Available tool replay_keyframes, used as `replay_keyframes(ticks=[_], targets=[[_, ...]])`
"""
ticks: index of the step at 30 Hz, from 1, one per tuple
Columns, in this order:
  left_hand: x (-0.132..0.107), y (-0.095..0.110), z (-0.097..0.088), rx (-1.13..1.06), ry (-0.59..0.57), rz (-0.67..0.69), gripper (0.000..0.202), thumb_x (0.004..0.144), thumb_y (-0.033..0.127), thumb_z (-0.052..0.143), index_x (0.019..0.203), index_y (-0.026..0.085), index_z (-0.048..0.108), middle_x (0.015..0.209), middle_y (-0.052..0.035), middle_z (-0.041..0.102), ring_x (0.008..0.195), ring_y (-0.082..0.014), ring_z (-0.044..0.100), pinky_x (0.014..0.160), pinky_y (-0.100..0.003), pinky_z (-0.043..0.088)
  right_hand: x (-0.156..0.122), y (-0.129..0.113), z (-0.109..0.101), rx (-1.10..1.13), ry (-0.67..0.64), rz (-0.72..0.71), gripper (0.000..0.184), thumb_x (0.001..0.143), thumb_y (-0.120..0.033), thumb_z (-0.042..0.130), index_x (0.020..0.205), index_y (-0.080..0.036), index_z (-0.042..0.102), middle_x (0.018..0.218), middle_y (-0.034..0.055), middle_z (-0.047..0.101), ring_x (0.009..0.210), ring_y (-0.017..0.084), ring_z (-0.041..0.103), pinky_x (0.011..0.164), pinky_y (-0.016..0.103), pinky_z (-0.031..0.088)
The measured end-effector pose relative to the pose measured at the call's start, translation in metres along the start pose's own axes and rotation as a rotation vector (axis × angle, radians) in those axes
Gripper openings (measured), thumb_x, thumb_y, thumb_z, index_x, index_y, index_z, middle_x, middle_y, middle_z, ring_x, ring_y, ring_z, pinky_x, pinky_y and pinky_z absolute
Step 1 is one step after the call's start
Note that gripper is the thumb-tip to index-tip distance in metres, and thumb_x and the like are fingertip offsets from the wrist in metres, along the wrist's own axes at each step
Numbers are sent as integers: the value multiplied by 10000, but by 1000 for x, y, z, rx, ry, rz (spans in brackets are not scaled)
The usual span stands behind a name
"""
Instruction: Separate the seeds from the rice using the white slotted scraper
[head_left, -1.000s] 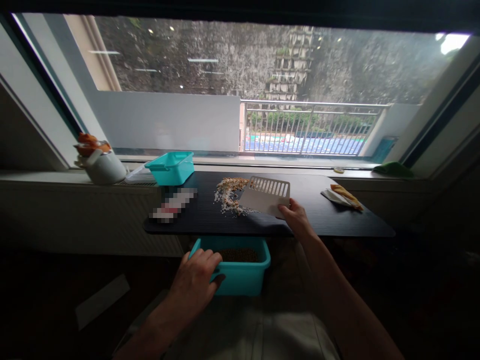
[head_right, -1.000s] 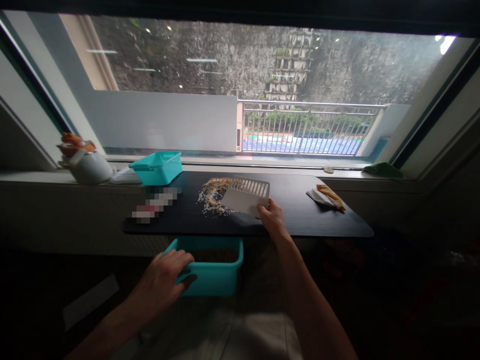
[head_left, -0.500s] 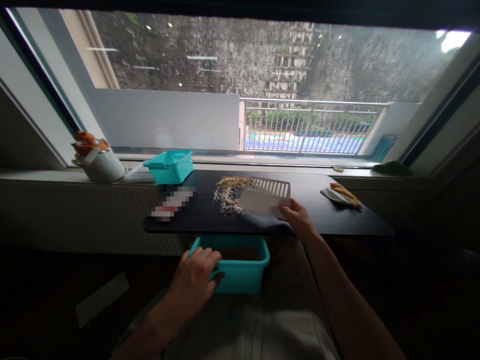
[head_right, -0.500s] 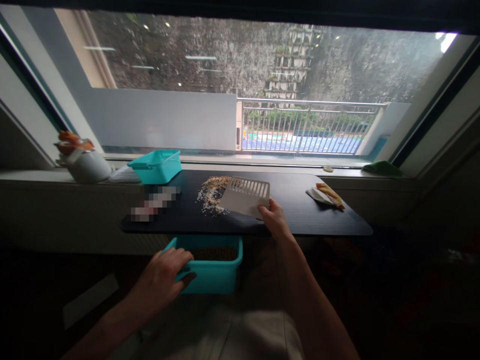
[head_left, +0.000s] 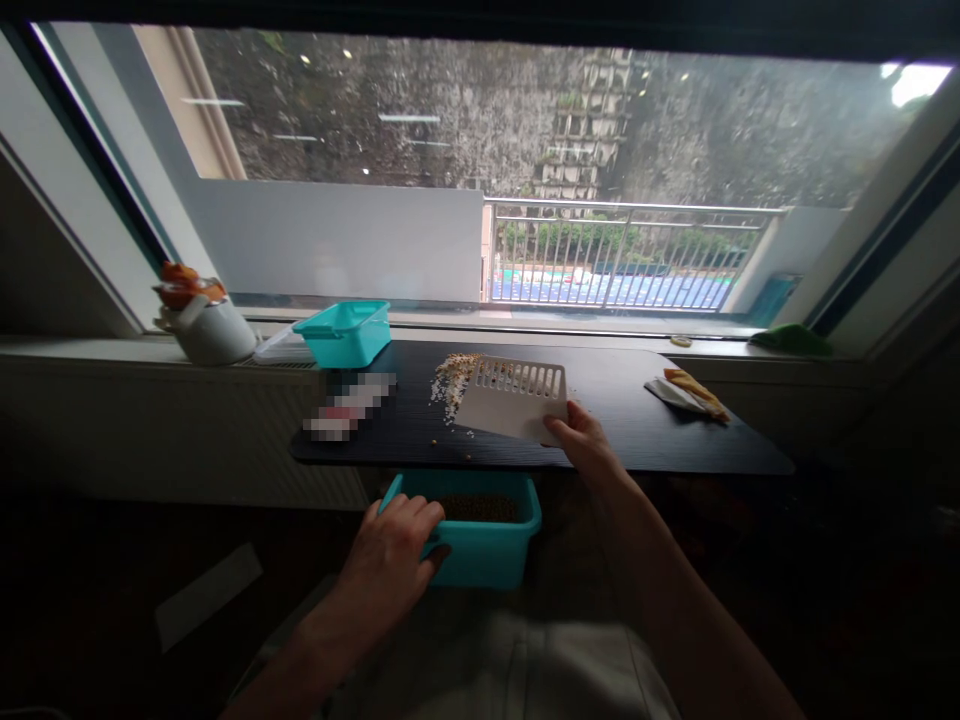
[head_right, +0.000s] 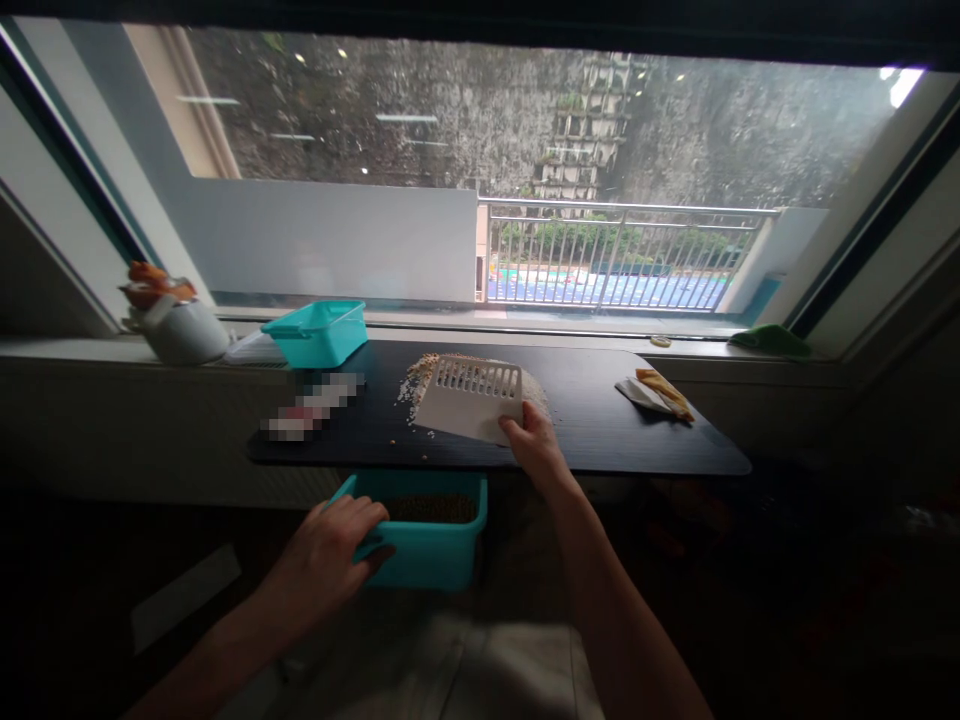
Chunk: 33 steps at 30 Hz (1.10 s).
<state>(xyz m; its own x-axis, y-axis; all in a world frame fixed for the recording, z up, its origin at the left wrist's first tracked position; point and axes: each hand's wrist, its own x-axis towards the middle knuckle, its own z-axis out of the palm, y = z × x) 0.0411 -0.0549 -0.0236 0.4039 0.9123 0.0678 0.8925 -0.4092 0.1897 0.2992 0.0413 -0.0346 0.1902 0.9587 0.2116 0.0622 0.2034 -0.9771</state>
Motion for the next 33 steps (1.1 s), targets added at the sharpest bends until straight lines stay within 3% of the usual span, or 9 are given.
replay_keyframes(ticks=[6, 9, 12, 16, 18, 23, 28, 33], targets=[[-2, -3, -2, -21, 6, -1, 59, 817, 165, 605, 852, 213, 599, 918, -27, 657, 928, -259, 585, 833, -408, 410, 7, 12, 38, 1, -172, -74, 275, 683, -316, 620, 925, -184, 625, 847, 19, 688, 779, 184, 635, 711, 301, 529], [-2, -12, -3, -39, 9, 20, 73, 815, 157, 602, 857, 217, 603, 909, -17, 656, 927, -249, 588, 843, -402, 407, 9, 12, 46, -5, -246, -94, 271, 692, -295, 625, 935, -177, 640, 850, 16, 691, 800, 182, 633, 763, 304, 508], [-4, -24, -4, -54, 4, 33, 71, 806, 152, 608, 842, 213, 605, 903, -18, 655, 939, -248, 590, 849, -391, 411, 6, 6, 39, -9, -336, -94, 310, 687, -272, 650, 980, -174, 661, 891, 21, 701, 834, 195, 633, 784, 318, 501], [-6, -36, -9, -73, -15, 43, 67, 799, 161, 622, 846, 205, 602, 937, -29, 654, 964, -241, 587, 874, -378, 414, -2, -4, 13, -7, -416, -68, 348, 702, -272, 666, 1036, -176, 658, 964, 34, 701, 885, 210, 630, 802, 332, 496], [-6, -35, -11, -75, -23, 47, 72, 797, 163, 628, 850, 203, 600, 944, -30, 652, 964, -238, 585, 884, -380, 411, -3, -6, 0, 2, -341, -70, 348, 707, -300, 669, 1031, -174, 651, 953, 35, 695, 875, 211, 630, 792, 335, 500], [0, -16, -8, -58, -19, 53, 51, 818, 183, 626, 854, 208, 599, 898, -17, 645, 926, -244, 581, 862, -404, 405, 2, -3, -18, -23, 7, -45, 351, 674, -344, 655, 977, -171, 625, 839, 26, 672, 737, 195, 623, 647, 316, 518], [4, -2, -4, -35, -9, 24, 65, 814, 172, 633, 864, 202, 603, 909, -30, 649, 930, -265, 576, 854, -430, 399, 3, 5, -18, -63, -31, -32, 350, 667, -362, 627, 963, -176, 630, 857, 38, 690, 751, 206, 646, 634, 312, 539], [3, -4, -3, -27, -15, 18, 54, 825, 192, 638, 862, 206, 602, 893, -24, 647, 918, -258, 576, 855, -426, 394, 9, 15, -30, -204, 158, -36, 283, 658, -352, 607, 878, -174, 626, 791, 40, 678, 753, 213, 633, 667, 325, 522]])
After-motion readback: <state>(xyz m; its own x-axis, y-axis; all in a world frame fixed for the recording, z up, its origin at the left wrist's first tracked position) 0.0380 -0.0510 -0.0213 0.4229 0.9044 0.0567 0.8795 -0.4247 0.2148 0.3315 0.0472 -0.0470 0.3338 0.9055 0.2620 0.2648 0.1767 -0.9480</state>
